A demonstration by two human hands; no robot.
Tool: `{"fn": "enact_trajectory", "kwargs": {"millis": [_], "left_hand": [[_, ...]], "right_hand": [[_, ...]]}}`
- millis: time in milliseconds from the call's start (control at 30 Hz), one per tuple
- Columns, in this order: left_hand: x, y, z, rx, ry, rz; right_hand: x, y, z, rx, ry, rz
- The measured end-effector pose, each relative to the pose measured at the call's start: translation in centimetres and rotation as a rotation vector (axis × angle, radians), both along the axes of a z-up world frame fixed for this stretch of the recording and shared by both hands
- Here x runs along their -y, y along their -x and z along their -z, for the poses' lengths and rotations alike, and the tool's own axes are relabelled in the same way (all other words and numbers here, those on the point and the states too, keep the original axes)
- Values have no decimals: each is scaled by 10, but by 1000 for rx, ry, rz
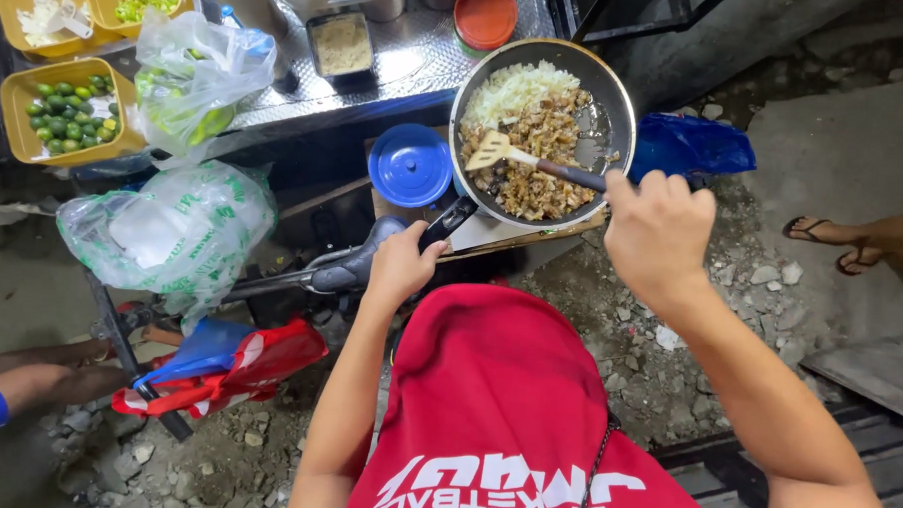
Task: A person is cooking food in a frying pan at a food stall, adding ingredients and stirring them with a spatula.
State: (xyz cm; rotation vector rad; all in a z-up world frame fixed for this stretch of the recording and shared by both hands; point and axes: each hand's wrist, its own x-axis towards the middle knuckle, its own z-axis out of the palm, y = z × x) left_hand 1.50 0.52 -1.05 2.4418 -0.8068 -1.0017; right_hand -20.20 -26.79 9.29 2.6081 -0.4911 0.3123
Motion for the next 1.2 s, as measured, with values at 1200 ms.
{"fn": "enact_trajectory", "kwargs": {"millis": [1200], "left_hand": [[0,-2,-6,-50,-26,-51]], "right_hand": [[-66,19,-64,-248,-34,237]]}}
